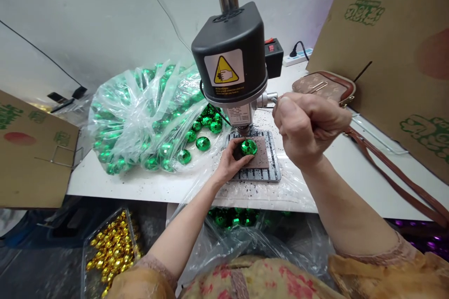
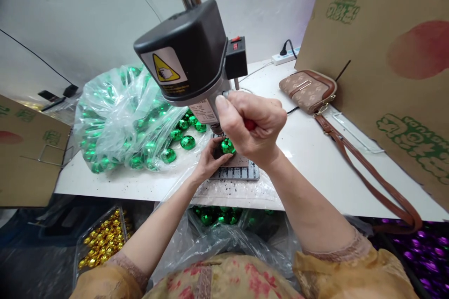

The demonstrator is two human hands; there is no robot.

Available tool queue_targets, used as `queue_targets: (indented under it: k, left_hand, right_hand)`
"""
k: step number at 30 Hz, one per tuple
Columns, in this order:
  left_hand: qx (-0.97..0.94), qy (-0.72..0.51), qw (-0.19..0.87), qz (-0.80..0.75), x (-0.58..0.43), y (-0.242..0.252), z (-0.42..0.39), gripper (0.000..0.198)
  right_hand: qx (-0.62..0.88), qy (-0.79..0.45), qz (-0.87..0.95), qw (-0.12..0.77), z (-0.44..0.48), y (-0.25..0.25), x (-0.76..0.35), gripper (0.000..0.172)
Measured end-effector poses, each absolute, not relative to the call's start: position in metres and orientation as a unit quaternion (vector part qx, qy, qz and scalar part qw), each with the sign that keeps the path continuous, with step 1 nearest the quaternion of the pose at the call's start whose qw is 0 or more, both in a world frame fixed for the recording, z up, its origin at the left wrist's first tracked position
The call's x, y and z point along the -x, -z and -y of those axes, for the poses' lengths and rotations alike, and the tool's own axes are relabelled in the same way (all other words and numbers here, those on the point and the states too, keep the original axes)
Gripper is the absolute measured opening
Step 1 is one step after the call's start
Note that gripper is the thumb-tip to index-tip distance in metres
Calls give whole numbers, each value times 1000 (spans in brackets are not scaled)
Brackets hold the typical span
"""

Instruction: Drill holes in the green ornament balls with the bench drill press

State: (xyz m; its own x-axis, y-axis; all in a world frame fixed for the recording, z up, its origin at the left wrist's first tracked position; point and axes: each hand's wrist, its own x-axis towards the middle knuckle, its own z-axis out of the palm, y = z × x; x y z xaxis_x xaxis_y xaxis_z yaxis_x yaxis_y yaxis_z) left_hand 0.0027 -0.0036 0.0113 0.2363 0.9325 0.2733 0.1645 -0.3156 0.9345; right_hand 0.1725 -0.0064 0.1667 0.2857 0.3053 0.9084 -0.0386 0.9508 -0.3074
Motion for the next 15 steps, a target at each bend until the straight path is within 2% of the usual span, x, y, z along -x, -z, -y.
queue_targets:
  k: [15]
  left_hand:
    - [-665, -468, 413, -410, -3, -11, 3, 58]
  right_hand:
    - [99, -41, 613, 783, 6, -156, -175, 45]
